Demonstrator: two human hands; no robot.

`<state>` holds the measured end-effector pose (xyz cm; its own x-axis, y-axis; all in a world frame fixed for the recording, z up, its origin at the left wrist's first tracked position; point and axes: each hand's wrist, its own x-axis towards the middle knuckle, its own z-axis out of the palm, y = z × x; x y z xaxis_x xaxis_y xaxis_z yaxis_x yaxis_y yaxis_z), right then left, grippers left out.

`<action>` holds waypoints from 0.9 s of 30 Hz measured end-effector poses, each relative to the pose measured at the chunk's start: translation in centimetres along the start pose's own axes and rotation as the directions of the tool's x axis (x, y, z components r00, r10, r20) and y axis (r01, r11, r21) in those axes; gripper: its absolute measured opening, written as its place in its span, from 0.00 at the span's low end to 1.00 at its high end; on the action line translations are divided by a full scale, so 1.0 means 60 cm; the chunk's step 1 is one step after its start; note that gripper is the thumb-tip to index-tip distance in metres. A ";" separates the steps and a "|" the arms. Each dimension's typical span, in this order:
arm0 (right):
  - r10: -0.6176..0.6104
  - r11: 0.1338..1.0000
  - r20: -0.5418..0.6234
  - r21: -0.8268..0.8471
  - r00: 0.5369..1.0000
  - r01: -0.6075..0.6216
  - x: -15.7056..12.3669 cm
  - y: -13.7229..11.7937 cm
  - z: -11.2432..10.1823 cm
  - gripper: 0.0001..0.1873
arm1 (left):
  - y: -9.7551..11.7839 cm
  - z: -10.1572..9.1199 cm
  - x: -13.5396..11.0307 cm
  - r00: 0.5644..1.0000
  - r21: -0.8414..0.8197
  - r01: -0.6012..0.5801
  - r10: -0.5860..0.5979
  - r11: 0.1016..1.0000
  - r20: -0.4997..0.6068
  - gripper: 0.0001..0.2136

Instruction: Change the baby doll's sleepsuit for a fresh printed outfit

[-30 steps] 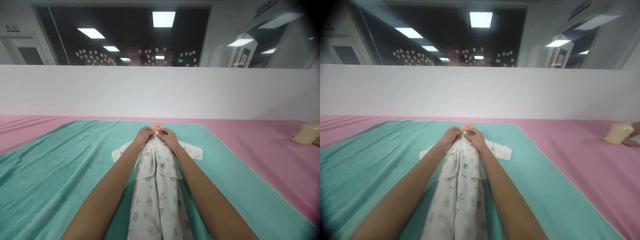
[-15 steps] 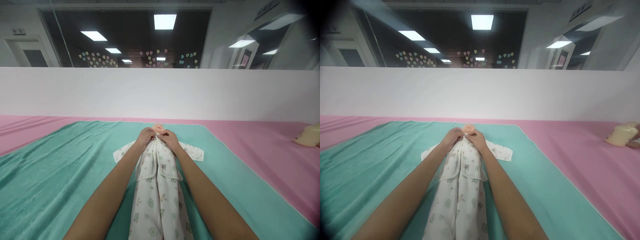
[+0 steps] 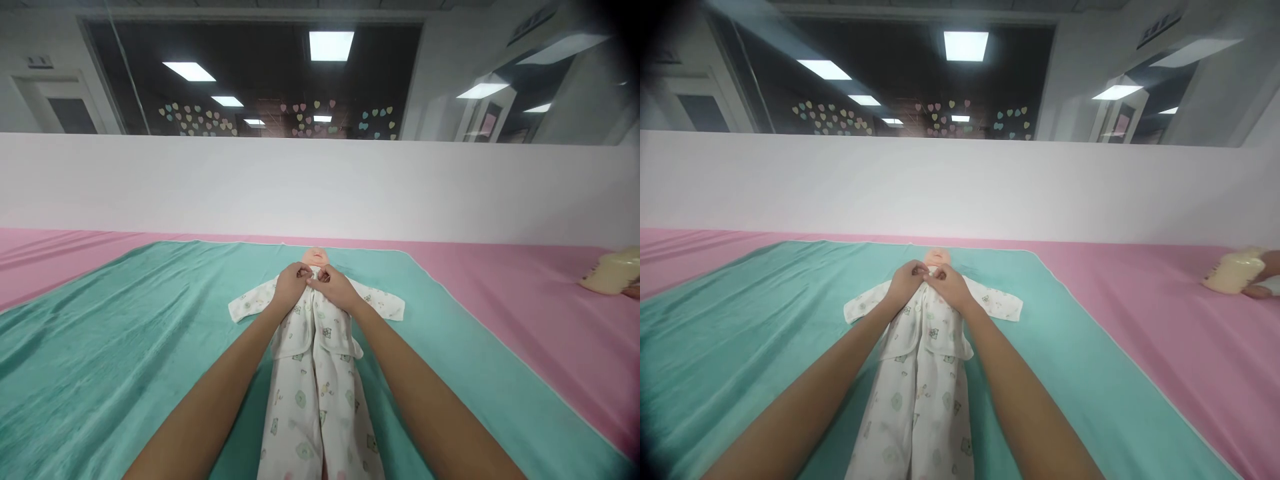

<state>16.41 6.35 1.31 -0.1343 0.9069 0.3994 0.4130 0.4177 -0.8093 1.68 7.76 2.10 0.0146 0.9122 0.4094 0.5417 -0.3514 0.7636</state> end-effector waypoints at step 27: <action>0.143 0.928 -0.069 0.356 0.987 -0.110 -0.049 -0.020 0.007 0.11 | 0.029 -0.027 -0.083 0.989 -0.079 -0.138 0.141 0.987 0.034 0.07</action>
<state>15.94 3.20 0.94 -0.0110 0.9512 0.3083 0.0769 0.3082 -0.9482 1.19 2.25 2.18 0.1192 0.8600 0.4962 0.4662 -0.4897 0.7368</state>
